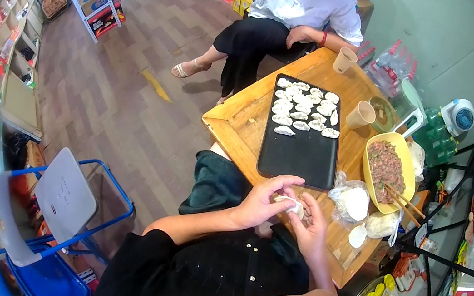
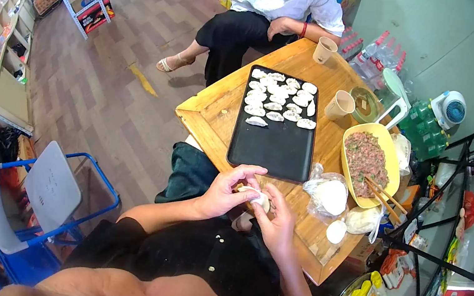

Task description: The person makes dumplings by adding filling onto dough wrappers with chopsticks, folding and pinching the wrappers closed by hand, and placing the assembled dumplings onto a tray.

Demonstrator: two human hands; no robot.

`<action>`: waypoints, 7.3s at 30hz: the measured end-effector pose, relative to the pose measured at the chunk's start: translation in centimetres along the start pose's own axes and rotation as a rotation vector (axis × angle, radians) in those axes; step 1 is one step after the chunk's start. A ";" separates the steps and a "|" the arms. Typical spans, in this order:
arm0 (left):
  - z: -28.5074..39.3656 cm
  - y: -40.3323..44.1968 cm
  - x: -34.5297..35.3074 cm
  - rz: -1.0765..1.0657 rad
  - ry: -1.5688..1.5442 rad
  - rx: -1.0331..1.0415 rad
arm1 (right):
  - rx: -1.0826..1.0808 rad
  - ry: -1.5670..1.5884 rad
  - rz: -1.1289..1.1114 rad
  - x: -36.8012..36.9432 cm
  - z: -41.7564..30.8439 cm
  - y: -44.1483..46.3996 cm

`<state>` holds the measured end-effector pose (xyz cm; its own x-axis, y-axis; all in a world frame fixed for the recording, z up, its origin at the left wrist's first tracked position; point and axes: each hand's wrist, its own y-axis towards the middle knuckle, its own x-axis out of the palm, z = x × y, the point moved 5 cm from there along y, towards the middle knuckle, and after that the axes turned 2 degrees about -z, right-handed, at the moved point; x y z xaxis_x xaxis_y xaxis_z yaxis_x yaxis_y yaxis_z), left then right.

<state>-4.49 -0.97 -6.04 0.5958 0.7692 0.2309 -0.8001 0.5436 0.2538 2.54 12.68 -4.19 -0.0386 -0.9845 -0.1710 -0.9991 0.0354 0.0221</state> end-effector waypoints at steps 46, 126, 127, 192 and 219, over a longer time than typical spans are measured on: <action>-3.1 -5.4 -2.6 0.048 -0.861 -0.623 | -1.081 -0.444 1.277 -23.3 -23.2 -17.2; -3.3 -6.7 0.7 -0.137 -0.100 -0.705 | -0.871 -0.105 0.952 -22.8 -13.2 -13.7; -2.9 -6.5 0.4 -0.210 0.058 -0.575 | -0.858 -0.088 0.947 -22.5 -13.2 -13.6; -0.7 -0.2 1.5 -0.008 -0.412 -0.358 | -0.166 0.235 0.175 -2.2 -0.5 -0.4; 0.9 1.4 2.0 -0.046 -0.044 -0.199 | -0.467 -0.261 0.242 -2.0 -1.9 -0.2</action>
<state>-4.39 0.99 -4.38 0.6312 0.7288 0.2653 -0.7672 0.6369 0.0759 2.84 14.28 -1.96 -0.3264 -0.8811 -0.3423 -0.8509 0.1161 0.5124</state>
